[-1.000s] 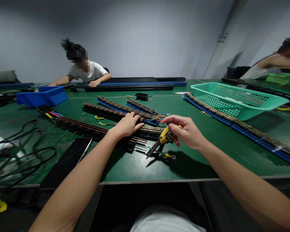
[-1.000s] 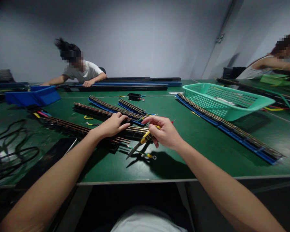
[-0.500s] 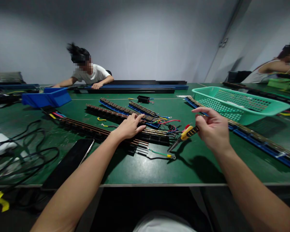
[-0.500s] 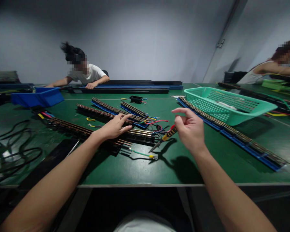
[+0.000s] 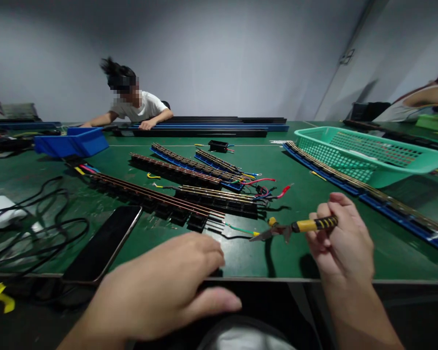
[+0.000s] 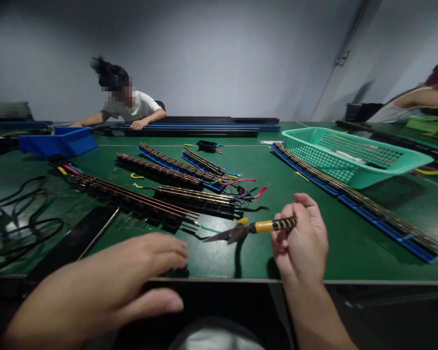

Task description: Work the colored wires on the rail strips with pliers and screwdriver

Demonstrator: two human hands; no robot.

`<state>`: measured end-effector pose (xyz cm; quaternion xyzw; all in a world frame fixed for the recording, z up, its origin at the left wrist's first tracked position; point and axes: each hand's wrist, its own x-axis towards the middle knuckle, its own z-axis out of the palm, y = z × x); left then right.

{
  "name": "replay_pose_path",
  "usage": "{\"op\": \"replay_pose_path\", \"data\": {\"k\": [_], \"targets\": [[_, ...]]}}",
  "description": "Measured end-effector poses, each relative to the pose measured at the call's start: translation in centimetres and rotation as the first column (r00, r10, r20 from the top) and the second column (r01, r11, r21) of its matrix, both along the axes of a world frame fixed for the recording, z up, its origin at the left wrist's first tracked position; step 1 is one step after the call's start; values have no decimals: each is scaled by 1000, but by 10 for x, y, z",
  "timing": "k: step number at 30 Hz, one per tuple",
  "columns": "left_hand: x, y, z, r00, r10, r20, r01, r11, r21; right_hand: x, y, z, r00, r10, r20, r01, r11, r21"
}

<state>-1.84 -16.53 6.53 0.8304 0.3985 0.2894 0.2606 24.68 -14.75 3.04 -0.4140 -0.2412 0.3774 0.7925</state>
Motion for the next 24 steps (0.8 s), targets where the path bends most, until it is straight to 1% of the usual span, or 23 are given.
{"op": "replay_pose_path", "data": {"k": [1, 2, 3, 4, 5, 6, 8, 9, 10, 13, 15, 17, 18, 19, 20, 21, 22, 23, 24], "targets": [[-2, -15, -8, 997, -72, -21, 71, 997, -38, -9, -2, -2, 1000, 21, -23, -22, 1000, -1], [-1, -28, -19, 994, -102, -39, 99, 992, -73, -18, -3, -4, 997, 54, -51, -54, 998, -11], [2, -37, -33, 994, -107, -31, 104, 991, -85, -27, -4, -7, 993, 91, -77, -94, 995, -29], [7, -44, -47, 996, -85, 7, 85, 994, -71, -36, -5, -10, 988, 112, -103, -116, 993, -37], [15, -48, -63, 997, -38, 74, 40, 999, -30, -44, -6, -13, 983, 133, -126, -140, 989, -47], [25, -50, -77, 983, 34, 178, -42, 998, 40, -51, -6, -16, 977, 161, -140, -170, 984, -57], [46, -49, -100, 921, 226, 317, -249, 968, 30, -62, -8, -22, 956, 236, -175, -252, 964, -79], [56, -47, -108, 888, 274, 371, -302, 953, 20, -65, -10, -24, 944, 267, -192, -289, 953, -93], [64, -45, -112, 860, 290, 419, -319, 948, 0, -68, -12, -26, 934, 290, -208, -316, 943, -102], [78, -39, -117, 783, 269, 561, -266, 960, -89, -72, -20, -27, 912, 327, -249, -364, 923, -122], [81, -38, -117, 681, 349, 644, -298, 935, -191, -73, -27, -27, 904, 337, -264, -380, 915, -132], [81, -40, -116, 654, 351, 670, -262, 936, -234, -75, -34, -28, 904, 344, -252, -383, 915, -126], [82, -41, -115, 609, 374, 699, -271, 927, -260, -76, -37, -29, 910, 349, -225, -380, 918, -114], [82, -42, -113, 547, 433, 717, -290, 901, -322, -76, -39, -30, 917, 363, -167, -382, 919, -100], [81, -43, -111, 497, 493, 714, -294, 870, -396, -75, -42, -32, 918, 390, -68, -395, 914, -88], [80, -43, -108, 483, 540, 689, -263, 840, -474, -73, -44, -33, 906, 417, 73, -412, 908, -72], [78, -43, -104, 495, 558, 666, -201, 820, -537, -71, -47, -34, 842, 465, 275, -463, 883, -78], [74, -42, -99, 525, 562, 639, -154, 802, -578, -67, -48, -34, 740, 471, 481, -503, 861, -69], [69, -42, -94, 567, 545, 617, -119, 796, -594, -63, -50, -34, 647, 406, 645, -511, 859, -27]]}}
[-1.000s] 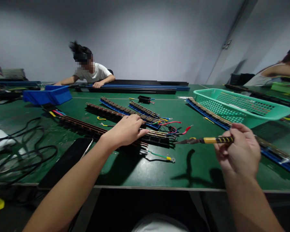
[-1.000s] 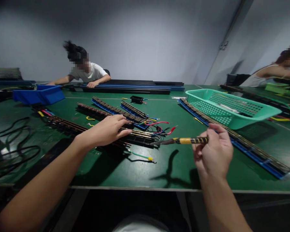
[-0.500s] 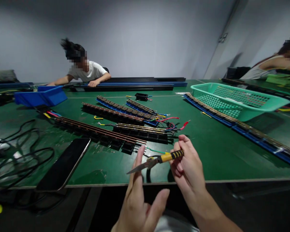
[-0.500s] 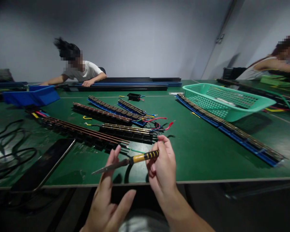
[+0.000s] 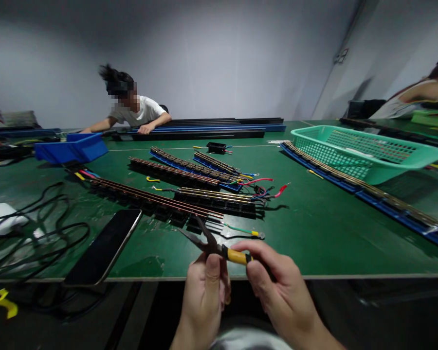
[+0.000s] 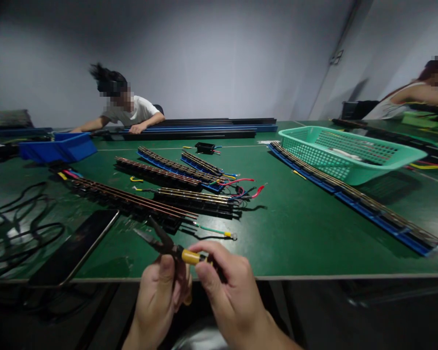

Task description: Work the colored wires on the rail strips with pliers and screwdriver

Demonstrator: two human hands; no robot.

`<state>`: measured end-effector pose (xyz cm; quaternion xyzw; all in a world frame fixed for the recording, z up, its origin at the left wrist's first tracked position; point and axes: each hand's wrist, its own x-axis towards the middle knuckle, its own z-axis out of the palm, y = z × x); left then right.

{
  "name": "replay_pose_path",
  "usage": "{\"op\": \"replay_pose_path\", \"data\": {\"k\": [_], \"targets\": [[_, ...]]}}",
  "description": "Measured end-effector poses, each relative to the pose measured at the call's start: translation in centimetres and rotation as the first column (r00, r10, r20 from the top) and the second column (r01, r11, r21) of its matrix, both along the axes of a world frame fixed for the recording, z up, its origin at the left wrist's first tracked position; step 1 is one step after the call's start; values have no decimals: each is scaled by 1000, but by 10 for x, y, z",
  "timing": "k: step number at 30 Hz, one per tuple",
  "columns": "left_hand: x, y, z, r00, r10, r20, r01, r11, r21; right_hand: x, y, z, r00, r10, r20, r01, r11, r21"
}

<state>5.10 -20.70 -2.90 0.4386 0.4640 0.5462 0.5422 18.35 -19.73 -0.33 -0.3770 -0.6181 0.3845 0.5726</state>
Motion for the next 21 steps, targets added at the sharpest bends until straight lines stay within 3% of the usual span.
{"op": "replay_pose_path", "data": {"k": [3, 5, 8, 11, 14, 16, 18, 21], "targets": [[-17, 2, 13, 981, -166, -101, 164, 986, -33, 11, -3, 3, 968, -73, 241, 1, 958, 286], [-24, 2, 19, 962, -241, -125, 236, 970, -57, 15, -5, 4, 955, -112, 276, 10, 937, 348], [-18, 2, 21, 967, -240, -88, 237, 971, -37, 11, -9, -4, 957, -180, 227, 89, 929, 358], [3, 1, 17, 997, -56, 53, 58, 998, -33, -1, -12, -18, 945, -315, 85, 278, 914, 294], [16, 1, 11, 987, 40, 157, -30, 997, -64, -11, -13, -27, 955, -294, 27, 274, 916, 294], [14, 4, 11, 1000, 26, 12, -27, 999, 31, -12, -12, -26, 953, -302, 25, 282, 916, 286], [7, 6, 12, 982, -35, -186, 61, 989, 138, -10, -11, -21, 948, -315, 46, 294, 922, 251], [4, 4, 10, 971, -120, -206, 150, 979, 137, -5, -12, -14, 964, -265, 6, 256, 936, 243]]}}
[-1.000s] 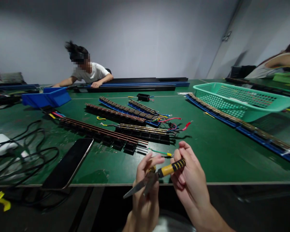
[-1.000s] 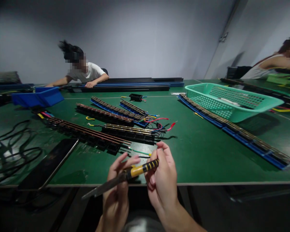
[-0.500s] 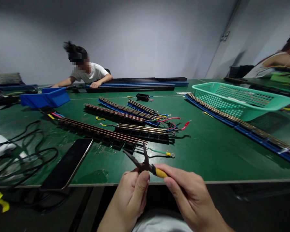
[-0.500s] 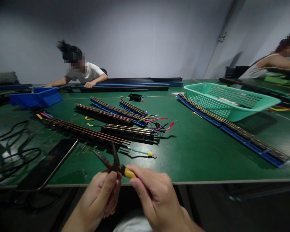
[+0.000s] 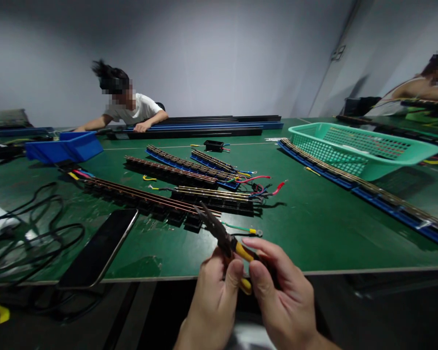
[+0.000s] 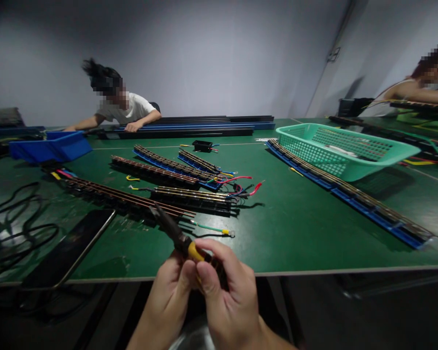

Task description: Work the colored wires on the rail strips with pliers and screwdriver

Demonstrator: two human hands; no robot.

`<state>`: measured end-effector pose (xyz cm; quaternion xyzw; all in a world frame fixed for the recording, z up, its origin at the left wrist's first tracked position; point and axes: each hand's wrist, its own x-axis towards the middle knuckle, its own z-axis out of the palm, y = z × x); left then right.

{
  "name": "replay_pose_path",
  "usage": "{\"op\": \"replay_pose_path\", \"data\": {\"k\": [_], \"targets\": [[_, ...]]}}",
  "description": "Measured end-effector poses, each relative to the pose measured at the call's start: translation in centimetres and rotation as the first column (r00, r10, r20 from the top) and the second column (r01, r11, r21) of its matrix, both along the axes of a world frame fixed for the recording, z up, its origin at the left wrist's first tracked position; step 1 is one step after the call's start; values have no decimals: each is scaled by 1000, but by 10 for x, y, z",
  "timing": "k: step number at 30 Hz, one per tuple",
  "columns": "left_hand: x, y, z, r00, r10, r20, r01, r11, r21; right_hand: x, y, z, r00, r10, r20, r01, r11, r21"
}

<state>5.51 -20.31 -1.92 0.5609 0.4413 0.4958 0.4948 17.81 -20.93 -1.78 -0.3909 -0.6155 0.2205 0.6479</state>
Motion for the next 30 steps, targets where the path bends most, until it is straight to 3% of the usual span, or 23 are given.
{"op": "replay_pose_path", "data": {"k": [1, 4, 7, 11, 16, 20, 22, 24, 26, 28, 30], "targets": [[2, -3, -2, 999, -18, 43, 20, 999, -36, 1, -1, 1, 999, 43, -6, -43, 999, 19], [12, -11, -7, 965, 133, 228, -83, 973, -214, 6, -4, 2, 981, 189, 55, -192, 979, 74], [19, -11, -4, 899, 150, 412, -9, 946, -325, 11, -1, 2, 945, 267, 188, -297, 943, 151], [15, -1, 8, 827, 100, 553, 110, 936, -334, 16, 8, 5, 916, 211, 341, -310, 911, 271], [6, 5, 12, 819, 25, 574, 238, 894, -378, 18, 15, 4, 869, 169, 464, -351, 872, 341], [12, 6, 19, 703, -113, 703, 496, 786, -370, 22, 21, -1, 866, -11, 500, -239, 869, 433], [16, 8, 21, 673, -157, 723, 564, 742, -363, 26, 23, -2, 838, -83, 540, -204, 869, 450], [18, 10, 22, 699, -184, 691, 543, 765, -346, 30, 25, -3, 827, -93, 555, -191, 880, 434], [15, 13, 21, 776, -242, 582, 477, 829, -291, 34, 25, -3, 863, -62, 502, -161, 907, 389], [7, 17, 22, 867, -350, 355, 435, 879, -197, 38, 27, -4, 923, -12, 385, -126, 935, 331], [-5, 24, 28, 919, -395, 4, 394, 917, -66, 45, 30, -5, 975, 18, 220, -84, 953, 291]]}}
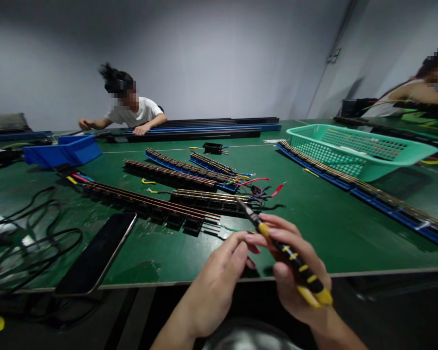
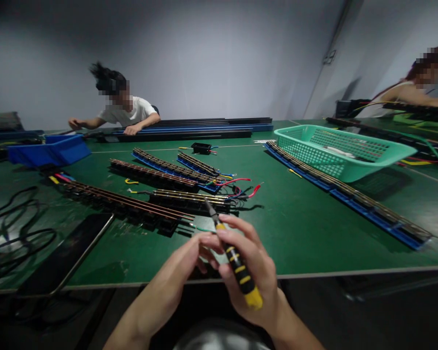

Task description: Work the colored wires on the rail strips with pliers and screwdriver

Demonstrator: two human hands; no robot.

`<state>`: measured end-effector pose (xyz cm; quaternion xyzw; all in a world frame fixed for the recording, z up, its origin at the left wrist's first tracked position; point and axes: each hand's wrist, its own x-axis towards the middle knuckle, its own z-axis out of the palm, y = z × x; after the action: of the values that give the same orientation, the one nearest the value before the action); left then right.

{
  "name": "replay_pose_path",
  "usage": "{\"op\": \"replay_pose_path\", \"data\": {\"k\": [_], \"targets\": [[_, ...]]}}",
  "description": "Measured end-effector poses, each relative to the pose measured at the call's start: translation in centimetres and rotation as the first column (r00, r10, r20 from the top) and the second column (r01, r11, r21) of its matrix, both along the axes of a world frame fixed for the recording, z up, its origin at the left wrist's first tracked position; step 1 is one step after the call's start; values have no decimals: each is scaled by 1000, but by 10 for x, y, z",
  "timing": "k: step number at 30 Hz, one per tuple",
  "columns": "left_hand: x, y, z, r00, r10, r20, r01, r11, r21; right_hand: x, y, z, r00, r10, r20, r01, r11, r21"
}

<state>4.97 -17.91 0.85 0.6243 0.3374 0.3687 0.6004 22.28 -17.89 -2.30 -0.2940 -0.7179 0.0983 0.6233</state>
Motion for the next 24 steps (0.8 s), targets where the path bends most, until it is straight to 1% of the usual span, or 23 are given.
{"op": "replay_pose_path", "data": {"k": [1, 2, 3, 5, 7, 9, 10, 11, 12, 13, 14, 15, 16, 18, 19, 20, 22, 24], "targets": [[-7, 5, 5, 992, 39, -120, -24, 992, 126, 4, 3, 0, 996, -12, -94, 10, 1000, -19], [-14, 10, 12, 973, 73, -217, -21, 972, 235, 8, 7, 0, 982, -38, -183, 32, 999, -35], [-21, 17, 20, 951, 116, -286, -21, 949, 315, 12, 11, 1, 963, -67, -261, 58, 997, -45], [-34, 35, 38, 910, 229, -347, -55, 894, 445, 20, 20, 3, 929, -130, -347, 103, 990, -96], [-44, 59, 54, 854, 334, -399, -51, 818, 574, 27, 27, 4, 901, -174, -397, 119, 980, -161], [-51, 88, 65, 751, 424, -506, 21, 751, 660, 30, 31, 5, 875, -218, -432, 145, 970, -195], [-53, 103, 67, 682, 453, -574, 86, 730, 678, 30, 31, 4, 868, -242, -434, 168, 965, -203], [-55, 118, 67, 594, 488, -639, 153, 711, 686, 29, 31, 3, 865, -268, -424, 196, 959, -206], [-55, 133, 64, 489, 540, -685, 193, 699, 689, 28, 31, 2, 865, -295, -405, 226, 951, -211], [-55, 147, 60, 379, 568, -731, 232, 706, 669, 27, 30, 1, 864, -321, -387, 255, 943, -214], [-55, 159, 54, 287, 583, -760, 255, 719, 647, 26, 29, 0, 860, -344, -377, 279, 935, -218], [-54, 169, 46, 237, 576, -782, 271, 734, 623, 25, 28, 0, 851, -363, -379, 298, 929, -220], [-54, 178, 38, 219, 567, -794, 272, 746, 608, 24, 27, -1, 841, -375, -390, 310, 925, -222], [-52, 189, 21, 248, 588, -770, 230, 736, 636, 23, 26, -1, 827, -383, -411, 311, 921, -234], [-52, 192, 14, 265, 587, -765, 210, 739, 640, 24, 26, -1, 827, -380, -413, 302, 922, -244], [-52, 193, 7, 273, 565, -779, 211, 755, 621, 24, 26, -1, 833, -372, -411, 286, 924, -255], [-52, 193, -1, 279, 521, -807, 210, 787, 580, 24, 26, -2, 844, -340, -415, 247, 933, -262], [-52, 190, -4, 279, 494, -823, 219, 802, 556, 24, 26, -3, 844, -301, -444, 221, 949, -224]]}}
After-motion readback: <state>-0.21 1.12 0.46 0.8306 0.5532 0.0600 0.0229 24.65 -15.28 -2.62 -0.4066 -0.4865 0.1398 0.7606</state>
